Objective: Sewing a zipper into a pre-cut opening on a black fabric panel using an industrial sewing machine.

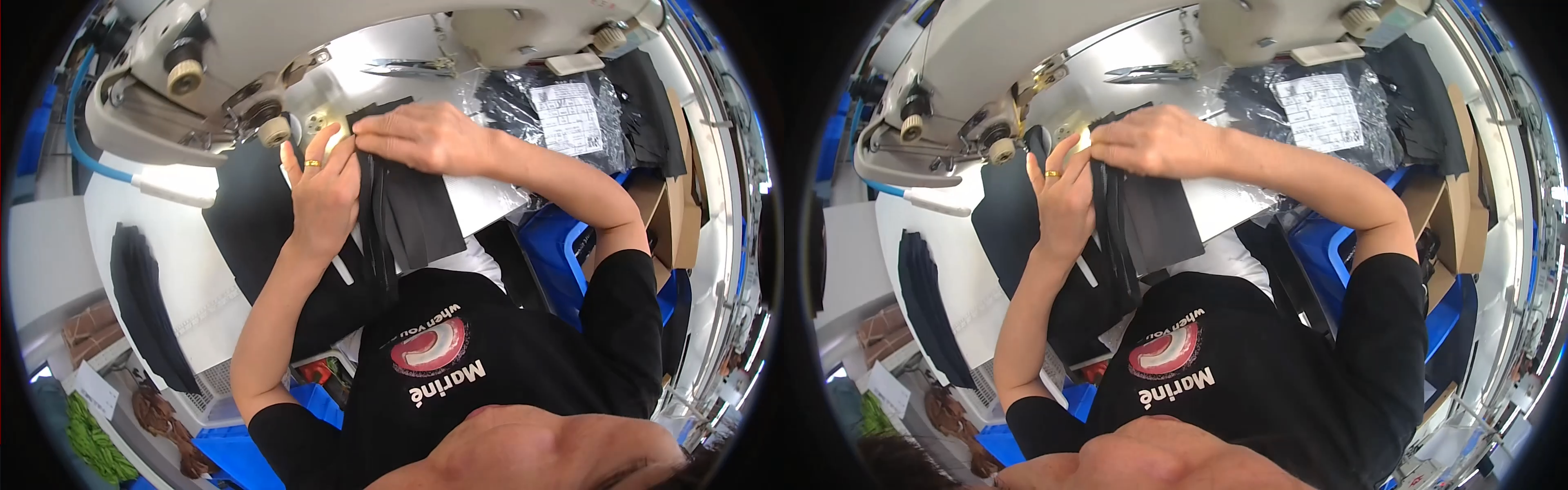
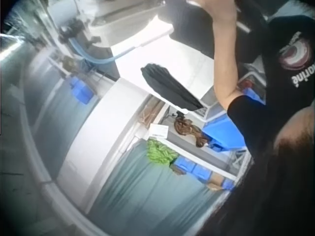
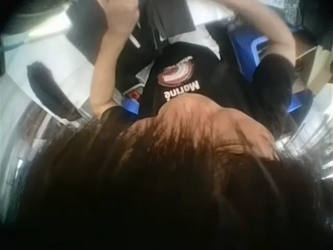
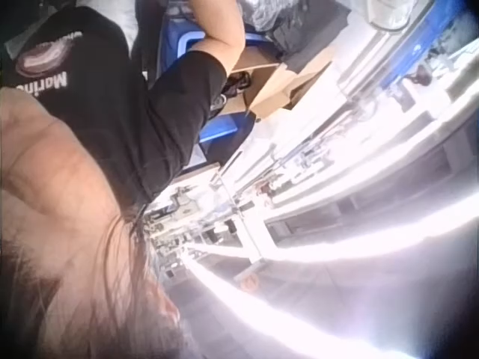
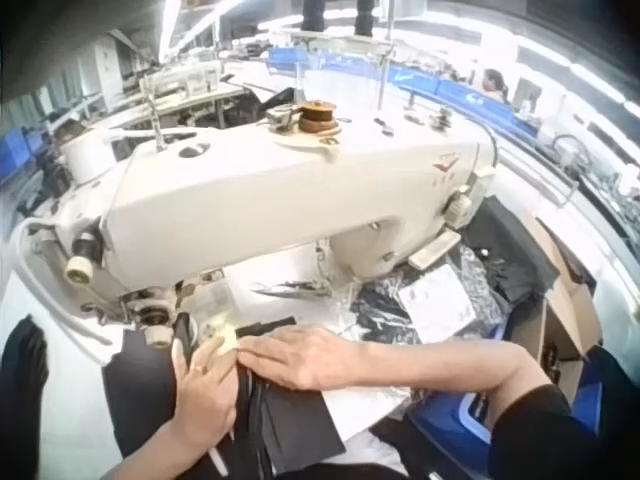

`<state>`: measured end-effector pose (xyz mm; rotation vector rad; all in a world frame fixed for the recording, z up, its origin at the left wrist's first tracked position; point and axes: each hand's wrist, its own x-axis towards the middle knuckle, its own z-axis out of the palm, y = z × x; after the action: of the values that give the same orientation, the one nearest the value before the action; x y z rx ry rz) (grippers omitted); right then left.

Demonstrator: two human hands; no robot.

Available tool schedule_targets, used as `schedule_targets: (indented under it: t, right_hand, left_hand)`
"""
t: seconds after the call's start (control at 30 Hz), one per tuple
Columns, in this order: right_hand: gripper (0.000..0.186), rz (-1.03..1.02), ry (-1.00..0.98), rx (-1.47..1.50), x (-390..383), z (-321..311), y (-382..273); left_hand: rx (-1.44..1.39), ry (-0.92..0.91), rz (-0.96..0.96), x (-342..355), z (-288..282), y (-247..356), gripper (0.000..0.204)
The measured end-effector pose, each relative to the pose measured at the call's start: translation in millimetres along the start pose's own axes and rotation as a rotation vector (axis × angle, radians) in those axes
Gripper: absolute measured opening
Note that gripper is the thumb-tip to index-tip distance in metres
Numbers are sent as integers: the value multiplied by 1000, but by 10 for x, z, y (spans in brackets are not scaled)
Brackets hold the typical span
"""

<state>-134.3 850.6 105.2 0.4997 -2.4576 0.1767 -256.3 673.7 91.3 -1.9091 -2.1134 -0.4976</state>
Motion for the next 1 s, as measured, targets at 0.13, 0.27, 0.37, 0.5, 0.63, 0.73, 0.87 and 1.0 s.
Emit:
schedule_targets:
  t: [0.13,0.27,0.37,0.5,0.63,0.73,0.87,1.0]
  right_hand:
    - [37,64,-25,14,-54,197,97]
    - [36,124,-26,-21,-68,247,95]
    - [38,226,-43,-24,-32,254,68]
    - [40,365,-43,75,71,171,23]
    - [41,224,-159,101,37,-201,-158]
    - [42,226,-282,63,-97,-140,-217]
    - [39,182,-238,31,-142,-133,-263]
    - [28,114,-272,9,-92,-173,-250]
  left_hand:
    - [-20,84,-1,-51,71,-35,15]
    - [-71,80,-22,-43,65,-38,13]
    - [-95,126,-29,-27,93,-25,17]
    - [-263,61,-131,-19,46,11,42]
    - [-260,76,-140,-21,33,35,51]
    - [-90,119,-89,17,71,21,32]
    - [-58,92,-78,0,65,33,36]
    - [-106,22,-90,-3,36,36,47]
